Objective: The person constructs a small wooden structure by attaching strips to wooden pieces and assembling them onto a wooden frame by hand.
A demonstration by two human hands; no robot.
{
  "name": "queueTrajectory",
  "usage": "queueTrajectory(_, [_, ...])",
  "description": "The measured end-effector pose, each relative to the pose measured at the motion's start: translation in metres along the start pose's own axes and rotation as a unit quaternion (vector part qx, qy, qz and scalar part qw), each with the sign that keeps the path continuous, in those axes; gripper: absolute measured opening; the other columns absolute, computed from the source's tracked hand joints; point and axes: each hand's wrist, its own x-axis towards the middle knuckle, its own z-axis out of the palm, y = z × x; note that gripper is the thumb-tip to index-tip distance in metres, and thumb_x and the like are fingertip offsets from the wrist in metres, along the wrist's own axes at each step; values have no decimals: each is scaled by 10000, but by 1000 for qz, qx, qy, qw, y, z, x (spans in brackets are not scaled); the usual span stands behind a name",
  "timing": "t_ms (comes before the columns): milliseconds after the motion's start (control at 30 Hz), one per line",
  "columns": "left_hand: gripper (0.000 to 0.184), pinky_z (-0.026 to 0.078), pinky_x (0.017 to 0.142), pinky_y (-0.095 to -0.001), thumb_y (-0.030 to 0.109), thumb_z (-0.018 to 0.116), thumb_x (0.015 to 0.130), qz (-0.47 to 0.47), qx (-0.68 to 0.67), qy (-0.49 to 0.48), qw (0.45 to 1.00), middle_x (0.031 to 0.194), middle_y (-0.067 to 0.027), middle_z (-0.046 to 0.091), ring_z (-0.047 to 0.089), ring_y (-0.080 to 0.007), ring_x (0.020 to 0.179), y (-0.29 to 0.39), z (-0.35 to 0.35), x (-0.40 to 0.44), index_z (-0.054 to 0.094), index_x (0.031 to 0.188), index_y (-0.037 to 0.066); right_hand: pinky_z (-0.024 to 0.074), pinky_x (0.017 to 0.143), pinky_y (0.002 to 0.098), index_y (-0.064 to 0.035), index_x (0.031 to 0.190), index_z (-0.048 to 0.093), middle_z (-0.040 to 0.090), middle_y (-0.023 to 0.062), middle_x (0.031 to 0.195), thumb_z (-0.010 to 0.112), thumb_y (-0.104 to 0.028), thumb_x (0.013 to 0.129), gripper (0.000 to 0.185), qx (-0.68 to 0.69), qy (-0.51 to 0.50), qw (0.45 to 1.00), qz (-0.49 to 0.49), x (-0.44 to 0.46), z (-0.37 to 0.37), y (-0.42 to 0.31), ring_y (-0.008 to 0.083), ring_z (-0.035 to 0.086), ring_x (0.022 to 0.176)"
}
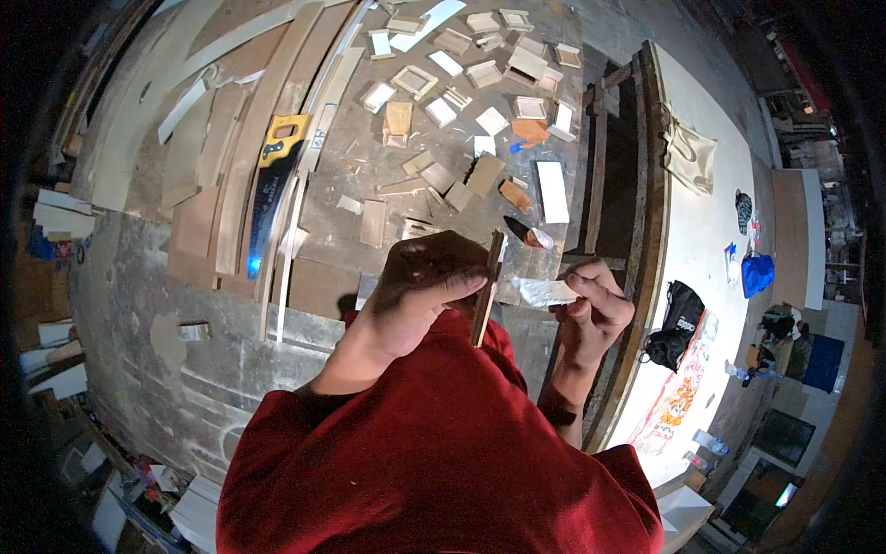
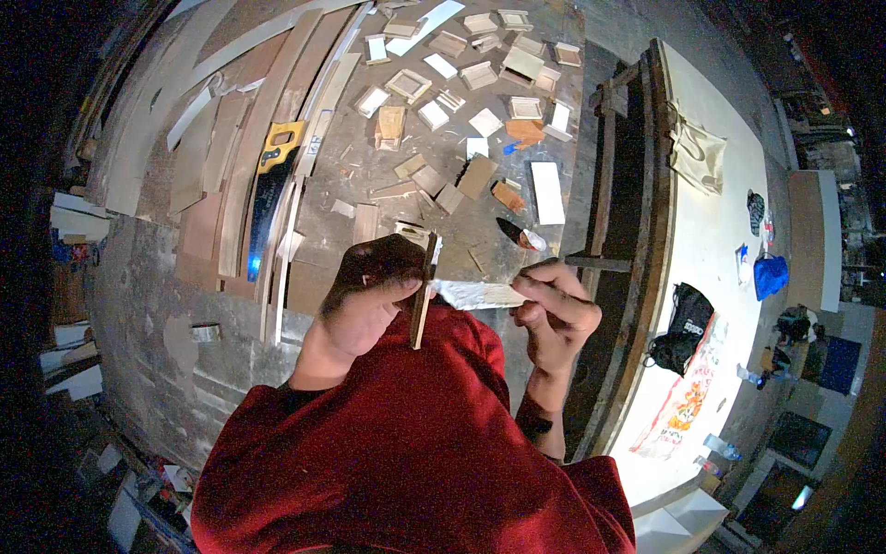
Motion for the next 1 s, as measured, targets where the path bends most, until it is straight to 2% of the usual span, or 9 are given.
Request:
queueTrajectory(67, [113,552,729,-281,60,657,906,18,64,-1,998,904,-52,698,661,-126,811,-2,-1,-1,669,1008,14,438,477,225,44,962,732,640,135,861,775,-297,845,363,6,40,999,11,-2,-4,1,146,586,612])
queueTrajectory(200, [116,554,721,-278,68,658,910,2,59,3,998,898,-52,695,664,-128,808,4,-2,-1,664,1013,14,427,467,217,44,972,731,638,134,862,779,-266,843,339,4,46,999,10,-2,-4,7,140,577,597])
queueTrajectory(300, [129,559,711,-279,73,659,912,-12,0,7,1000,896,-56,693,668,-134,809,3,2,-2,658,1026,13,435,479,218,42,982,731,640,137,870,783,-224,839,306,3,35,999,19,-4,-5,5,144,580,614])
queueTrajectory(600, [153,575,721,-306,44,620,922,-14,-17,-5,1000,931,-76,691,676,-148,838,4,2,-1,631,1067,-5,463,610,271,30,1002,737,645,147,861,790,-100,786,258,-54,46,997,-42,-11,8,-1,189,589,717])
queueTrajectory(800, [166,592,725,-317,9,607,908,4,-54,-10,998,943,-86,689,683,-152,843,5,2,-1,617,1072,-12,487,642,280,23,961,749,657,143,853,789,-44,754,221,-108,42,992,-46,-8,11,-10,204,631,739])
queueTrajectory(900, [161,607,729,-321,6,602,909,-17,-73,-4,997,951,-89,687,689,-158,844,8,1,-2,617,1068,-10,517,646,284,6,925,757,665,137,855,806,-11,717,214,-154,48,985,-59,-8,10,-15,208,660,741])
queueTrajectory(1000, [149,619,730,-331,8,590,916,-24,-105,-19,994,952,-91,685,695,-169,846,7,-4,-1,617,1061,-10,540,635,288,-1,852,737,663,130,819,820,53,656,219,-158,77,978,-113,-8,11,-16,211,663,712])
